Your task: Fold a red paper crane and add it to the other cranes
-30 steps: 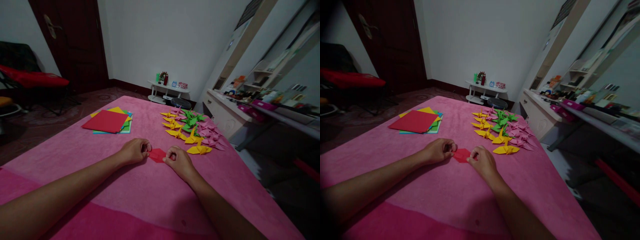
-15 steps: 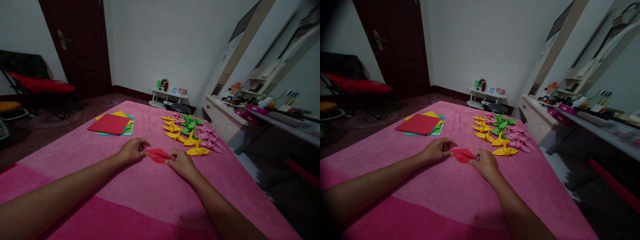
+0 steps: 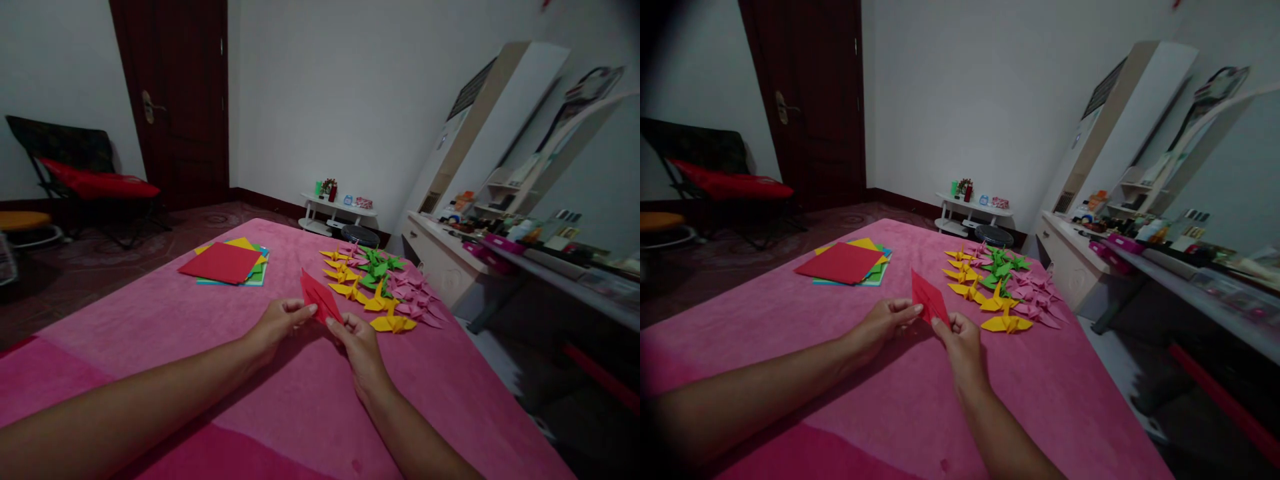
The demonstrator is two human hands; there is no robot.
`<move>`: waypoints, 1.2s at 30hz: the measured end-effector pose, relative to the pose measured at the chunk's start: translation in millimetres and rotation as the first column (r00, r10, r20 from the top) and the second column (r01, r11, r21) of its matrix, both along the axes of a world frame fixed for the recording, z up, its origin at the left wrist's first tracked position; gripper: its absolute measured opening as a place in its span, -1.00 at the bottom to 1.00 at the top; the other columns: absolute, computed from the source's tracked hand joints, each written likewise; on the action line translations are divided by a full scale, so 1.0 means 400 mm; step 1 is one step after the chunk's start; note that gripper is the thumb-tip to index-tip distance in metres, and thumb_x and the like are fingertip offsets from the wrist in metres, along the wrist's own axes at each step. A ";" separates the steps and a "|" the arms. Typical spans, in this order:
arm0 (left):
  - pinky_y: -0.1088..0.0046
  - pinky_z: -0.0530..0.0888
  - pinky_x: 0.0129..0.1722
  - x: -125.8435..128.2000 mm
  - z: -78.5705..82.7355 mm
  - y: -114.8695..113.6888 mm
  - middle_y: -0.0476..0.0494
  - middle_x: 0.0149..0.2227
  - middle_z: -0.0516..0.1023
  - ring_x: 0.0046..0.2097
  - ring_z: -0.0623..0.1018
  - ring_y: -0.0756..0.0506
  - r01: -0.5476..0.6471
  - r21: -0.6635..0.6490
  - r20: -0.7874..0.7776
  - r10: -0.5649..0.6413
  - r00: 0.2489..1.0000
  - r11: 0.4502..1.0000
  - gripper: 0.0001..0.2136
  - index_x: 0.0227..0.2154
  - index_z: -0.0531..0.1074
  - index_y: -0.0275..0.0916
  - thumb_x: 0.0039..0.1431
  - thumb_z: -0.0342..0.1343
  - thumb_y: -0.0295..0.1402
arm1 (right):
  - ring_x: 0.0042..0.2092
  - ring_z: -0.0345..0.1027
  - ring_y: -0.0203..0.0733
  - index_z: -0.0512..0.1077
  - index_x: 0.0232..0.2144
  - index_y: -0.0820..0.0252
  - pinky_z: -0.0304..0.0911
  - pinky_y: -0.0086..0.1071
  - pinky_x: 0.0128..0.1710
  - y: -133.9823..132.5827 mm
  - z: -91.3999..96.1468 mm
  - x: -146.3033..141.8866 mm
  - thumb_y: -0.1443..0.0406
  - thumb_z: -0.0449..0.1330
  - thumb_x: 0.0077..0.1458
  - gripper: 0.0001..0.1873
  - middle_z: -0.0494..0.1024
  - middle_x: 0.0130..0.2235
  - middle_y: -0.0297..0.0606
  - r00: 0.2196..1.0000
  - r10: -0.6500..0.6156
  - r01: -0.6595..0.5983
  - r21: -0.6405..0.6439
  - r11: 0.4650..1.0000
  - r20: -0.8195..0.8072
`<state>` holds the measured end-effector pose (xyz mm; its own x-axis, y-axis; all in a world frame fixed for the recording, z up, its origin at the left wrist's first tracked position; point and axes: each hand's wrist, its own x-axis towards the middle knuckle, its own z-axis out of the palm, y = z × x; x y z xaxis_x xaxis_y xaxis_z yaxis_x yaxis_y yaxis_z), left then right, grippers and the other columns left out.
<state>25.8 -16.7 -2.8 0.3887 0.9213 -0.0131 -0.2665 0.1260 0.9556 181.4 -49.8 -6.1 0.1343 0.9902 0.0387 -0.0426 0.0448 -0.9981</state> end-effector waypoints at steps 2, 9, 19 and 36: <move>0.59 0.20 -0.54 0.014 0.005 -0.004 0.05 -0.61 0.34 -0.57 0.29 0.12 -0.048 -0.012 0.019 0.048 0.999 0.999 -0.66 -0.55 0.40 -0.37 -0.14 0.25 -0.13 | -0.58 0.11 -0.40 0.37 -0.51 0.25 0.00 -0.50 -0.58 0.001 -0.008 -0.003 0.13 0.32 -0.24 -0.68 0.36 -0.59 -0.41 0.999 0.038 -0.038 -0.005 0.999 -0.018; 0.55 0.18 -0.56 0.008 -0.001 0.016 0.03 -0.66 0.34 -0.61 0.27 0.09 0.048 0.152 -0.293 -0.001 0.956 0.987 -0.79 -0.64 0.37 -0.35 -0.13 0.16 -0.28 | -0.37 0.42 -0.21 0.41 -0.30 0.22 0.30 -0.36 -0.30 0.009 0.025 0.013 0.10 0.32 -0.20 -0.59 0.54 -0.35 -0.23 0.967 0.208 -0.209 0.011 0.978 -0.144; 0.57 0.22 -0.56 0.002 0.012 0.003 -0.02 -0.57 0.42 -0.56 0.34 0.06 -0.004 0.225 -0.299 0.073 0.951 0.974 -0.77 -0.53 0.41 -0.35 -0.11 0.15 -0.23 | -0.39 0.40 -0.19 0.50 -0.40 0.27 0.29 -0.35 -0.35 0.015 0.017 0.034 0.25 0.34 -0.27 -0.71 0.55 -0.43 -0.25 0.969 0.241 -0.241 0.001 0.971 -0.052; 0.55 0.22 -0.53 -0.005 0.004 -0.004 -0.05 -0.56 0.45 -0.53 0.37 0.03 0.156 0.266 -0.409 -0.035 0.912 0.951 -0.70 -0.49 0.49 -0.37 -0.03 0.15 -0.16 | -0.55 0.19 -0.37 0.44 -0.60 0.30 0.06 -0.50 -0.57 0.005 0.076 0.064 0.30 0.26 -0.22 -0.87 0.43 -0.58 -0.34 0.867 0.186 -0.213 0.006 0.977 0.463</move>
<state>23.8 -18.5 -1.1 0.4930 0.8668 0.0746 0.1396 -0.1635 0.9766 206.9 -47.7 24.1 -0.1117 0.9884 0.1026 0.4036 0.1395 -0.9042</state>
